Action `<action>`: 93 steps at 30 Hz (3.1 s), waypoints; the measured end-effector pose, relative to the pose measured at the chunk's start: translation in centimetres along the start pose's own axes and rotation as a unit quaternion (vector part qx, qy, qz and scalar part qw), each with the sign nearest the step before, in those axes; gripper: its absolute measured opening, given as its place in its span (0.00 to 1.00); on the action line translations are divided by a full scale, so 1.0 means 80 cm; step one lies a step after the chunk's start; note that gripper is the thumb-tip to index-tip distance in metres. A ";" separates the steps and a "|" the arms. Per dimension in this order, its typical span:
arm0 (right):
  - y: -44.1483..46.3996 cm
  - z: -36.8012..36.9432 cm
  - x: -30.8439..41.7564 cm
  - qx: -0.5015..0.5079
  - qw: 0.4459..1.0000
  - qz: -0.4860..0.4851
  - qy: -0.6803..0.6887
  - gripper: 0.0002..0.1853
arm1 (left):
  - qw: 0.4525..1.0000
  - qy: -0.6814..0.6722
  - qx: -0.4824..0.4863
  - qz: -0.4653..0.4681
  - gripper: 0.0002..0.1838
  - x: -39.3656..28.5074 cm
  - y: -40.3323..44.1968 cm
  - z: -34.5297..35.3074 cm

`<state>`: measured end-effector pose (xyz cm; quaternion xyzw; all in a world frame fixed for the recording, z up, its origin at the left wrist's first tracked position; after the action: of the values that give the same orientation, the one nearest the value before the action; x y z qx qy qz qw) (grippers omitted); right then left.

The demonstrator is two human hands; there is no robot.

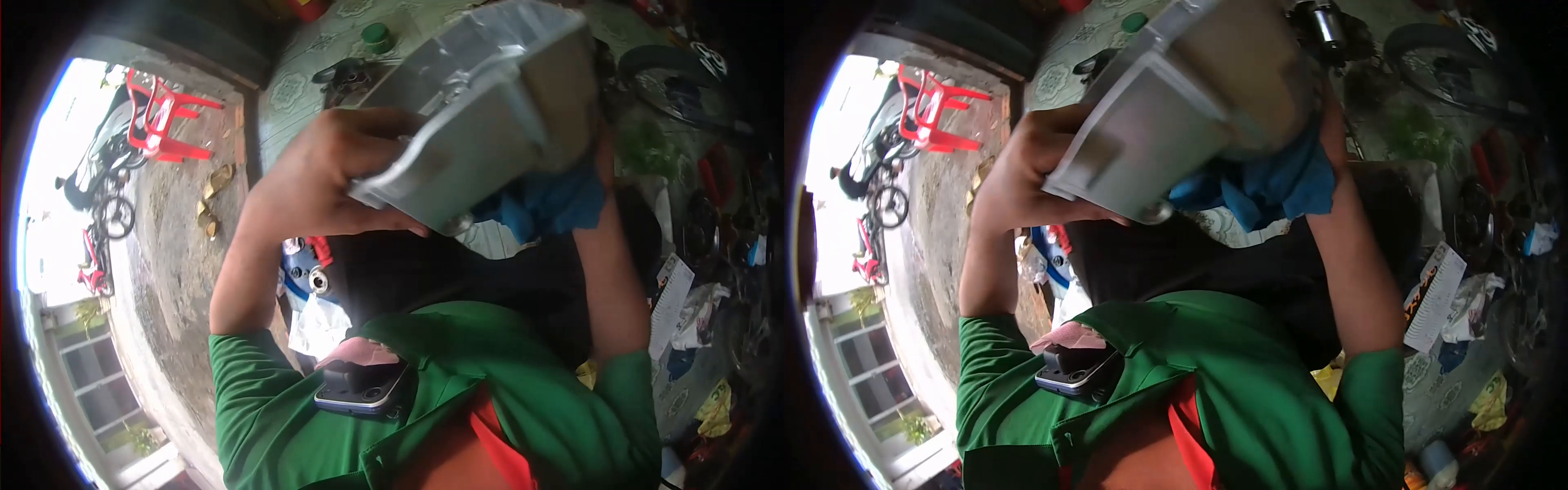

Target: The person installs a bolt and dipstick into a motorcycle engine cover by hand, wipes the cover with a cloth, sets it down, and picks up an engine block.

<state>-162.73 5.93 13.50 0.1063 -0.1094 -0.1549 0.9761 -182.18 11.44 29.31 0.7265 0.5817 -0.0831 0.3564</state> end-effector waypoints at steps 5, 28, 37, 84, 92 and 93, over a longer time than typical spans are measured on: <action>0.064 0.074 -0.074 0.038 0.960 0.033 -0.276 0.28 | 0.980 -0.065 -0.105 -0.157 0.17 0.000 -0.092 -0.059; 0.004 0.082 -0.205 0.046 0.647 0.103 -0.754 0.19 | 0.770 -0.193 -0.509 -0.333 0.15 0.030 -0.289 -0.019; 0.007 0.076 -0.231 -0.037 0.795 0.064 -0.602 0.12 | 0.810 -0.141 -0.476 -0.312 0.11 0.000 -0.247 -0.004; -0.005 0.050 -0.219 -0.088 0.695 0.165 -0.694 0.22 | 0.869 -0.042 -0.404 -0.282 0.22 0.005 -0.209 0.007; -0.017 0.020 -0.179 -0.129 0.773 0.087 -0.616 0.27 | 0.850 -0.060 -0.411 -0.324 0.38 0.015 -0.206 0.030; -0.021 0.019 -0.173 -0.083 0.702 0.087 -0.702 0.28 | 0.853 -0.057 -0.406 -0.324 0.38 0.015 -0.204 0.033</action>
<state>-176.39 8.63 12.07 -0.1243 -0.7585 -0.1071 0.6307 -195.80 11.91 19.89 0.2815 0.7449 0.0084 0.6048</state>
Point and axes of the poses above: each hand's wrist, its own y-axis towards the middle knuckle, its own z-axis out of the palm, x = y × z, the point moved 9 cm from there along y, towards the middle knuckle, and after that the axes turned 6 degrees about -x, right-handed, at the moved point
